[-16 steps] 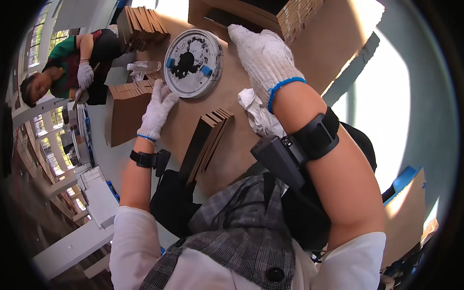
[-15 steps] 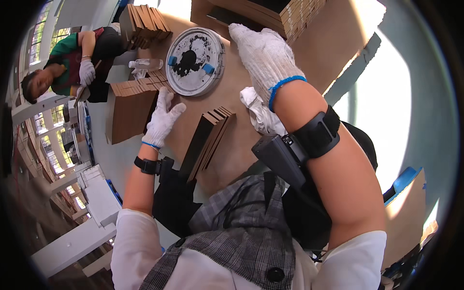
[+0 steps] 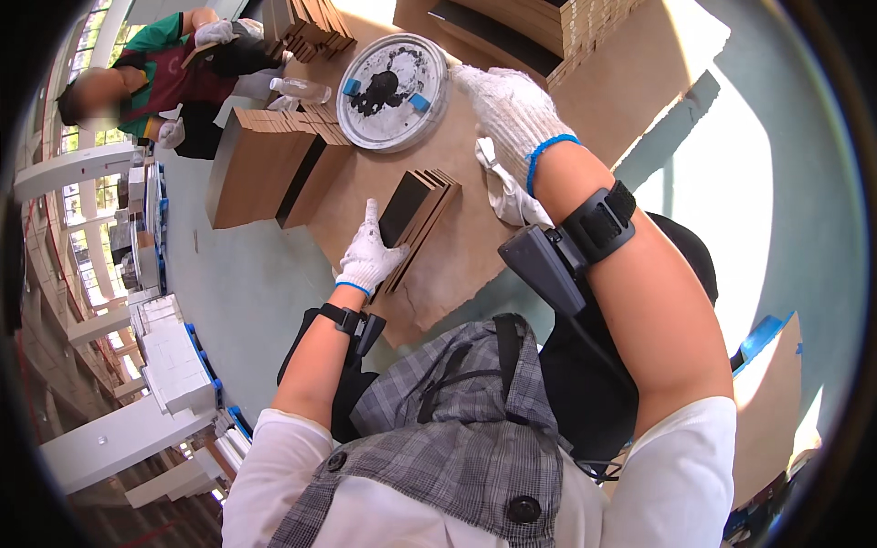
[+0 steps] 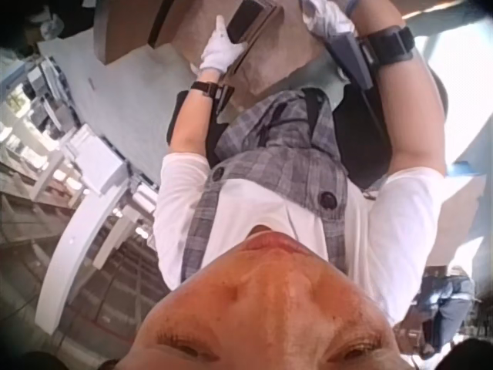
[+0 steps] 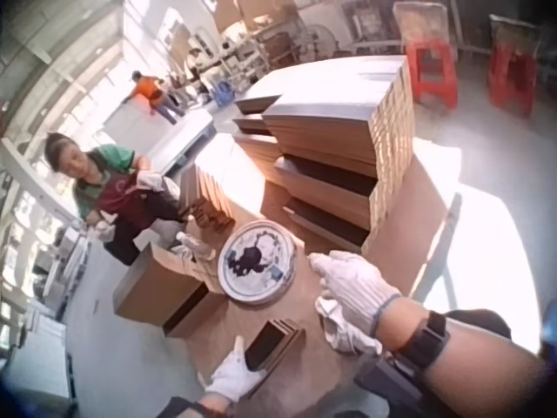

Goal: Applying a finish or wax to black wooden slats using a sponge and stacking them.

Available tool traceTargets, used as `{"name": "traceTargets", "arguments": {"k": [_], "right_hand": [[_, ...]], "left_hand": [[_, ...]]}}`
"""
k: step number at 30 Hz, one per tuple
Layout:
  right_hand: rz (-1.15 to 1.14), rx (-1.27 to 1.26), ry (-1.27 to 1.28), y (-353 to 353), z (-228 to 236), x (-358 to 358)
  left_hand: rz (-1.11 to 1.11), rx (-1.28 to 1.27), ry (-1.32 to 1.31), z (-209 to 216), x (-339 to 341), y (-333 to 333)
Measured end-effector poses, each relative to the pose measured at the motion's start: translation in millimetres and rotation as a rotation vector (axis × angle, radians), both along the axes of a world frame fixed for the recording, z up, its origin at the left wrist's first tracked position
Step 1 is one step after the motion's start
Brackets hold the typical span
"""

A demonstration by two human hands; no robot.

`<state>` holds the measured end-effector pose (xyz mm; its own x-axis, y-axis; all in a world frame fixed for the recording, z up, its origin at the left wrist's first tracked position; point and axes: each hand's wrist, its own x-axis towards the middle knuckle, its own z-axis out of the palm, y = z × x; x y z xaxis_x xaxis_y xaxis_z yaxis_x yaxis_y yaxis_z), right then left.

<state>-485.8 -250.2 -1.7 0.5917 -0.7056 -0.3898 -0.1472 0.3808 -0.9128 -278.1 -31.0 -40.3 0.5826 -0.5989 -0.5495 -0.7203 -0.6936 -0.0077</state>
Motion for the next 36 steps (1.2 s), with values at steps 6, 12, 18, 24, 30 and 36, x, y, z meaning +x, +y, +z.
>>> {"name": "traceTargets", "arguments": {"k": [6,12,18,24,30,36], "right_hand": [[-0.002,0.166,-0.018,13.2,9.7,5.9],[-0.047,0.120,-0.012,18.2,-10.1,24.4],[0.381,-0.086,0.155,41.3,18.2,28.7],[0.675,-0.161,0.387,89.1,31.4,26.4],[0.795,-0.265,0.371,118.3,-5.9,-1.0],[0.964,-0.480,0.200,133.4,-25.5,-25.6]], "left_hand": [[-0.009,0.001,-0.008,-1.0,3.2,1.1],[-0.060,-0.054,-0.001,2.9,4.2,9.7],[-0.086,-0.191,0.029,35.2,-10.5,28.9],[-0.210,-0.308,0.110,58.3,-39.9,54.8],[-0.191,-0.248,0.246,56.8,-74.1,86.7],[-0.080,-0.142,0.614,41.7,-51.9,116.7]]}}
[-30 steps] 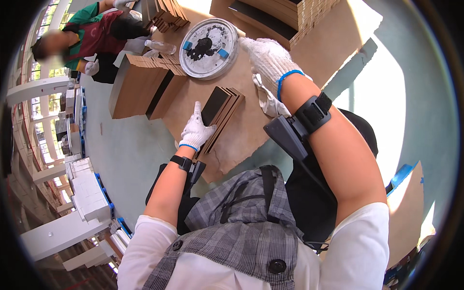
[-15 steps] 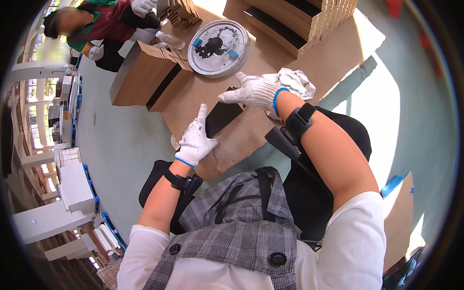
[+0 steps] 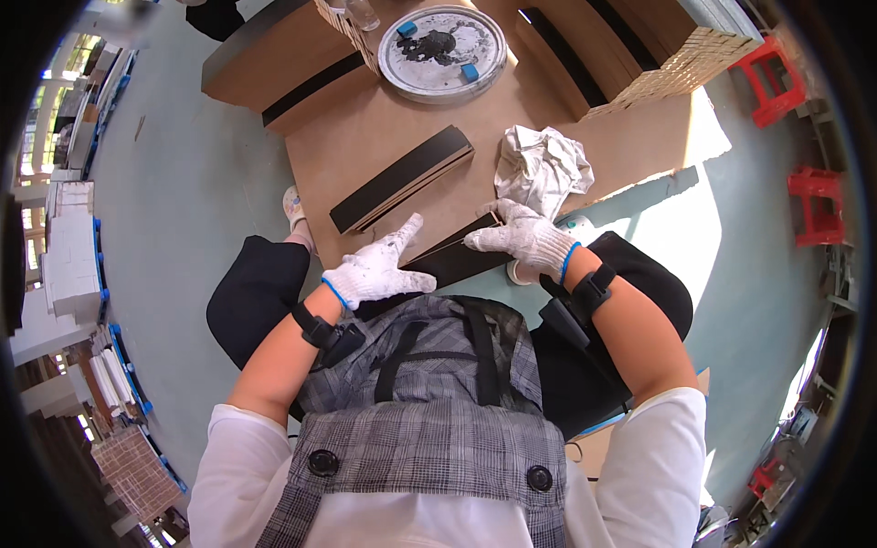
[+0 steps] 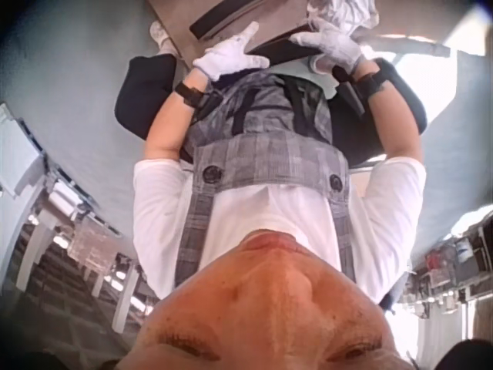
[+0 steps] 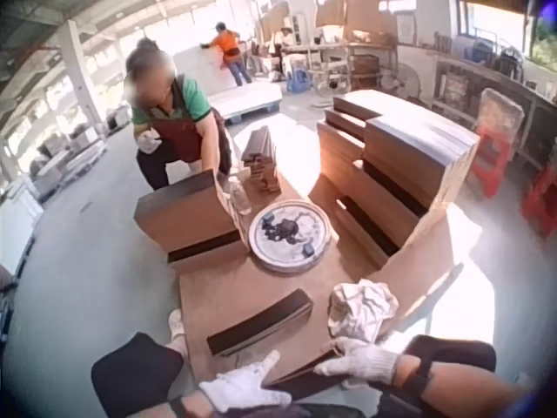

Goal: Applying a finish or wax to black wooden slats using a sponge and stacking them.

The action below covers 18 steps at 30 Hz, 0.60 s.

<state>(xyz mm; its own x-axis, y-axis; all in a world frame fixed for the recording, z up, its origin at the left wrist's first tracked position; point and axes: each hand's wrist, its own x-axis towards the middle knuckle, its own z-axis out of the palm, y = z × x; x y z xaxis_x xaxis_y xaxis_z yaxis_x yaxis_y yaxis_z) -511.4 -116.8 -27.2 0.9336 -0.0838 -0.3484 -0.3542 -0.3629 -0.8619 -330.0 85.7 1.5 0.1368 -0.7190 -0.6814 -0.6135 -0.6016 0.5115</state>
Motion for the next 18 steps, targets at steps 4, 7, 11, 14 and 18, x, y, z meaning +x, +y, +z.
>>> {"name": "traceTargets", "arguments": {"k": [4,7,11,14,18], "right_hand": [[-0.181,0.384,0.177,-3.5,-2.2,10.5],[-0.177,0.212,0.266,-8.2,-16.0,26.3],[-0.187,-0.216,0.253,-10.2,-58.5,40.6],[-0.410,0.020,0.227,-12.6,-97.4,41.9],[-0.662,0.159,0.197,-4.2,-147.9,35.6]], "left_hand": [[-0.075,0.134,0.180,-23.1,24.9,9.9],[-0.008,0.086,0.076,-40.4,25.7,12.3],[0.019,-0.020,-0.268,-73.0,19.3,3.9],[0.061,-0.086,-0.420,-100.9,8.1,5.4],[0.137,-0.079,-0.453,-136.8,4.4,5.8]]}}
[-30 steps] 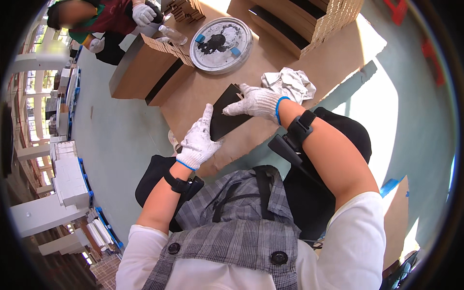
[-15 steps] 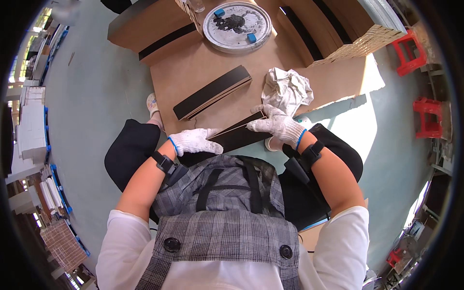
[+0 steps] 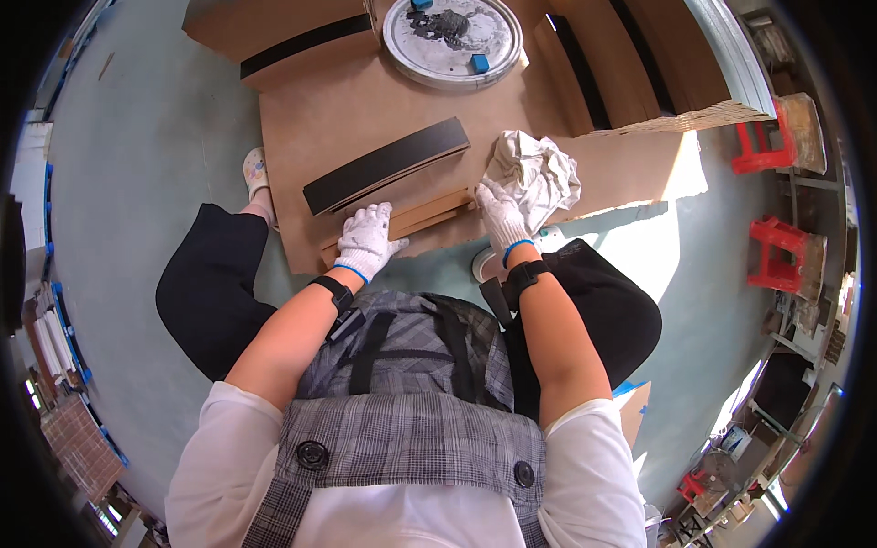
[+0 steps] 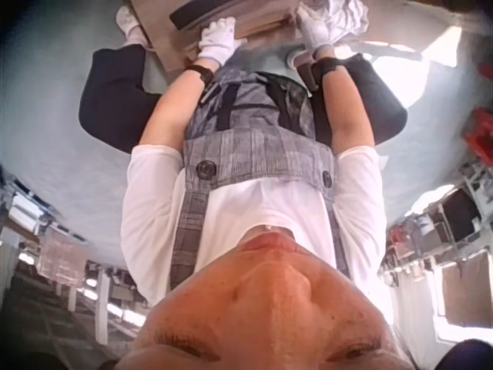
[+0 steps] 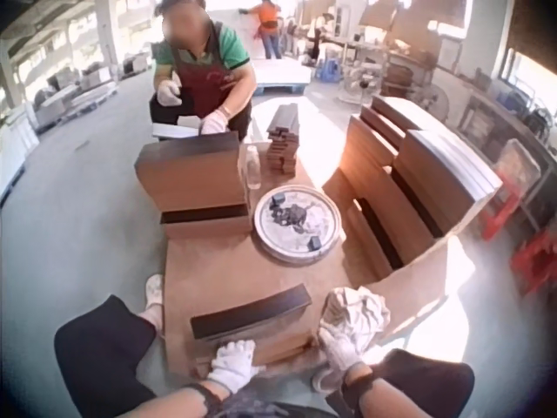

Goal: Applying a finish or wax to black wooden slats using a sponge and stacking them.

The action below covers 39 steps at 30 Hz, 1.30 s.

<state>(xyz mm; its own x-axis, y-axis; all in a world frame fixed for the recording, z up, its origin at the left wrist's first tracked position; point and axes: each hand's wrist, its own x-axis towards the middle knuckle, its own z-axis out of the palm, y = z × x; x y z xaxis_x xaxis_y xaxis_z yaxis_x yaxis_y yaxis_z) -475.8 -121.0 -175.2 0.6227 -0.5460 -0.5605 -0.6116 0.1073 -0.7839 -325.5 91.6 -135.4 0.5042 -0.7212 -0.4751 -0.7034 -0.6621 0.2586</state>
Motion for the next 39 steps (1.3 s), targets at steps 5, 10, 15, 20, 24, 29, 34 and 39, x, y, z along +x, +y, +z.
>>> {"name": "traceTargets", "arguments": {"k": [5,10,15,20,24,29,34,39], "right_hand": [[-0.151,0.011,-0.030,11.0,-34.2,-0.9],[-0.197,0.184,0.046,16.9,-24.2,1.2],[0.348,-0.407,0.010,17.8,-15.4,-3.8],[0.047,-0.084,-0.082,14.5,-20.7,5.0],[0.276,-0.144,0.127,16.0,-12.0,11.2],[-0.052,0.044,0.030,22.4,6.9,18.0],[0.333,-0.261,0.193,16.6,-0.4,7.5],[0.656,-0.858,0.085,5.3,-40.8,0.6]], "left_hand": [[-0.052,-0.038,-0.088,-19.1,3.0,5.3],[-0.045,-0.039,-0.110,-20.7,-0.5,5.9],[-0.037,-0.024,-0.104,-22.4,-2.7,7.1],[-0.046,-0.020,-0.110,-21.4,-2.8,7.9],[-0.033,-0.019,-0.079,-19.2,-2.8,7.2],[-0.022,-0.025,-0.077,-19.2,-1.6,7.5],[-0.020,-0.031,-0.075,-19.8,-2.5,7.7],[-0.007,-0.050,-0.090,-21.0,-3.7,7.3]]}}
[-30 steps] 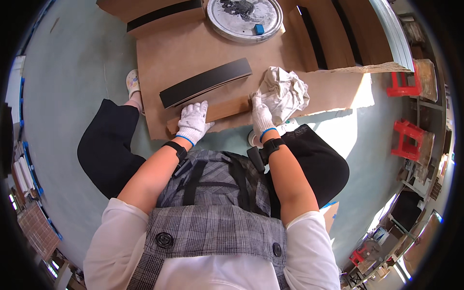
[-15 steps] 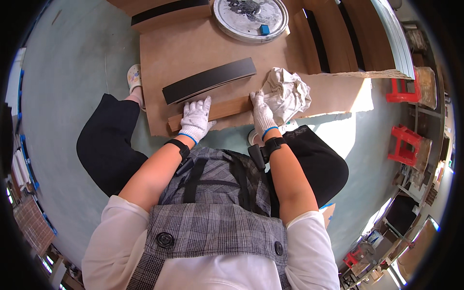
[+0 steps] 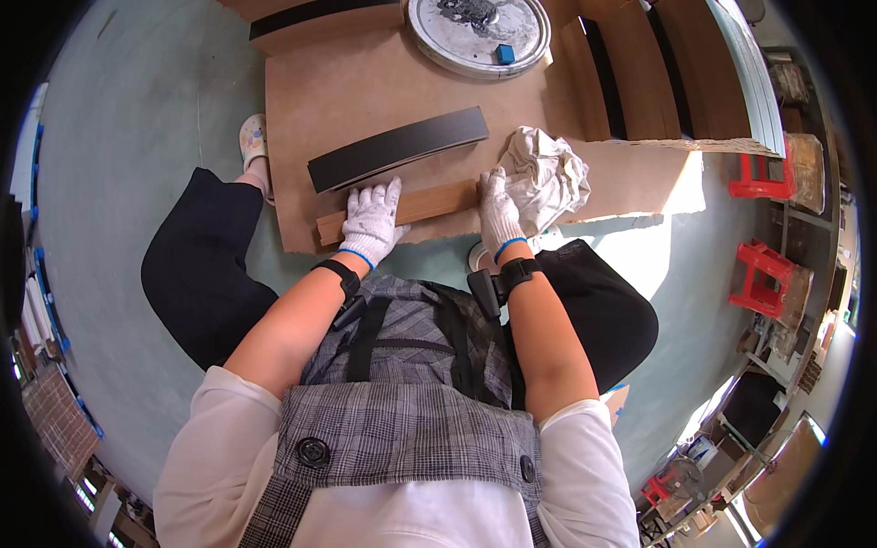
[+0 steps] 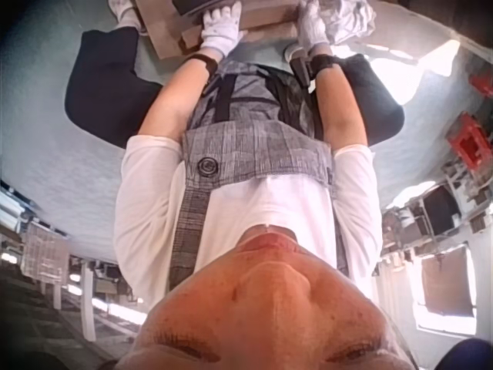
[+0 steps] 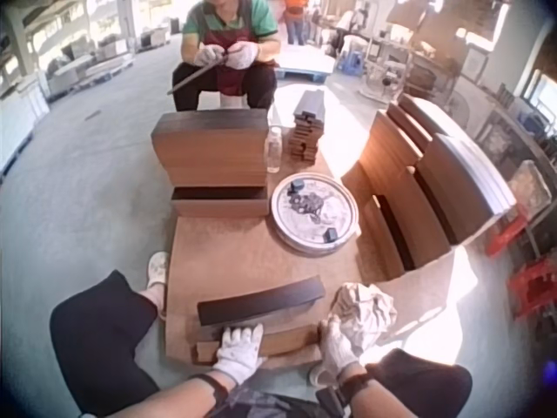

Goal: Applying a finish or wax to black wooden slats using a sponge and stacking them.

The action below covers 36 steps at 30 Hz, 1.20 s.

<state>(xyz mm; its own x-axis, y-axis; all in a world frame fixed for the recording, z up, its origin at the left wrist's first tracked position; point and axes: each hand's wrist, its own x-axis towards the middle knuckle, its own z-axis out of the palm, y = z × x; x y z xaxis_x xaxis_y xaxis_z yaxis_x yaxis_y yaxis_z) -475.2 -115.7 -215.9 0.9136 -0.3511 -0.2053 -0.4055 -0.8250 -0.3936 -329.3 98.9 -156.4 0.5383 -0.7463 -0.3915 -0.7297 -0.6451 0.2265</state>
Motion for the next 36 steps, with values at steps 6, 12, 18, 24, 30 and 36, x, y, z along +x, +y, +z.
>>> {"name": "traceTargets", "arguments": {"k": [6,12,18,24,30,36], "right_hand": [[-0.757,1.076,-0.128,4.1,6.3,4.1],[-0.014,0.059,0.297,9.0,36.9,12.6],[-0.910,1.491,-0.263,6.6,17.9,11.4],[-0.722,0.900,0.084,1.9,22.2,12.8],[-0.277,0.378,0.029,12.7,33.9,10.9],[-0.365,0.526,-0.065,4.8,9.1,4.2]], "left_hand": [[-0.005,-0.003,0.003,-3.6,0.1,0.6],[0.000,-0.008,-0.010,-5.2,-1.0,1.1],[0.006,-0.021,-0.022,-5.5,-1.7,1.6],[0.012,-0.025,-0.021,-7.6,-2.1,1.9],[0.011,-0.007,-0.028,-8.2,-2.8,1.5],[0.013,0.007,-0.026,-6.8,-2.4,0.9]]}}
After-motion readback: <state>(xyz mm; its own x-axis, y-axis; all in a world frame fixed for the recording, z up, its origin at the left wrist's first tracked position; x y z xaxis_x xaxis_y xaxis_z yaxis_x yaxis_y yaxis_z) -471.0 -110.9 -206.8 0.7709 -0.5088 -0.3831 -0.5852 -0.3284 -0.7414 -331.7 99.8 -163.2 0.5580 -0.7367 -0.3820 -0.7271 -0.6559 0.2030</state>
